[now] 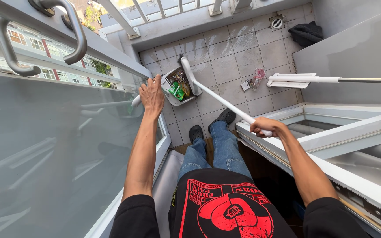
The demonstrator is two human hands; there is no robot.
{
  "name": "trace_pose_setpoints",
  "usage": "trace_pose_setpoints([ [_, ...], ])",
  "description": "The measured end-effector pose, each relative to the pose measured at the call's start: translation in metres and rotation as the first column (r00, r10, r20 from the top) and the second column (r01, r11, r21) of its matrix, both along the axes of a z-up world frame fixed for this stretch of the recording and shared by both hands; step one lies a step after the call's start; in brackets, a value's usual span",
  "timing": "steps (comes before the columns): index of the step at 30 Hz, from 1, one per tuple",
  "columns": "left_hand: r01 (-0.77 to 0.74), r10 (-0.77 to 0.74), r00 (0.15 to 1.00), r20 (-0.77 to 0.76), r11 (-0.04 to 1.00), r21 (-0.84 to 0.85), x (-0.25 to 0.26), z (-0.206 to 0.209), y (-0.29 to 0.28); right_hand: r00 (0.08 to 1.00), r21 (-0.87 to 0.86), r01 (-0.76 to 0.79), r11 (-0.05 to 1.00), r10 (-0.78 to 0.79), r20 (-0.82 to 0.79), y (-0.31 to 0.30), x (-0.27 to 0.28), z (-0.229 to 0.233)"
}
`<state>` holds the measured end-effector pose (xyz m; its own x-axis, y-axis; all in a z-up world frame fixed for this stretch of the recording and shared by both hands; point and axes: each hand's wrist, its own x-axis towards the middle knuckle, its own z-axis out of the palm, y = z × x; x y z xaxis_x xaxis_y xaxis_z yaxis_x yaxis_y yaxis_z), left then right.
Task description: Sweep the balcony floor using a broom and dustpan to collect trash.
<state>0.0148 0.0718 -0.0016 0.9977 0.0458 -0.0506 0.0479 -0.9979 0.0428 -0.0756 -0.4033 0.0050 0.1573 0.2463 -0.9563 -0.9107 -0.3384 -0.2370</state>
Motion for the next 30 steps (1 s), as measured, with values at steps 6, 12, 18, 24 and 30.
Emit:
trace_pose_setpoints([
  [6, 0.029, -0.029, 0.998, -0.05, 1.0, -0.004, -0.007, 0.005, 0.011, 0.996, 0.024, 0.075, 0.997, -0.076, 0.039, -0.017, -0.001, 0.017],
  [12, 0.06, -0.067, 0.993, -0.098, 0.996, -0.073, -0.013, 0.017, 0.015, 0.989, -0.094, 0.12, 0.988, -0.111, 0.092, -0.023, 0.004, 0.021],
  [18, 0.101, -0.114, 0.989, -0.095, 0.986, -0.131, -0.011, 0.013, 0.024, 0.978, -0.259, 0.037, 0.965, 0.018, 0.207, -0.029, -0.005, 0.017],
  [24, 0.129, -0.144, 0.98, -0.135, 0.985, -0.118, -0.005, 0.026, 0.022, 0.981, -0.381, -0.017, 0.924, 0.089, 0.171, -0.033, -0.03, -0.028],
  [30, 0.135, -0.146, 0.983, -0.113, 0.986, -0.103, -0.011, 0.022, 0.024, 0.983, -0.384, -0.119, 0.916, 0.163, 0.084, 0.004, -0.074, -0.051],
])
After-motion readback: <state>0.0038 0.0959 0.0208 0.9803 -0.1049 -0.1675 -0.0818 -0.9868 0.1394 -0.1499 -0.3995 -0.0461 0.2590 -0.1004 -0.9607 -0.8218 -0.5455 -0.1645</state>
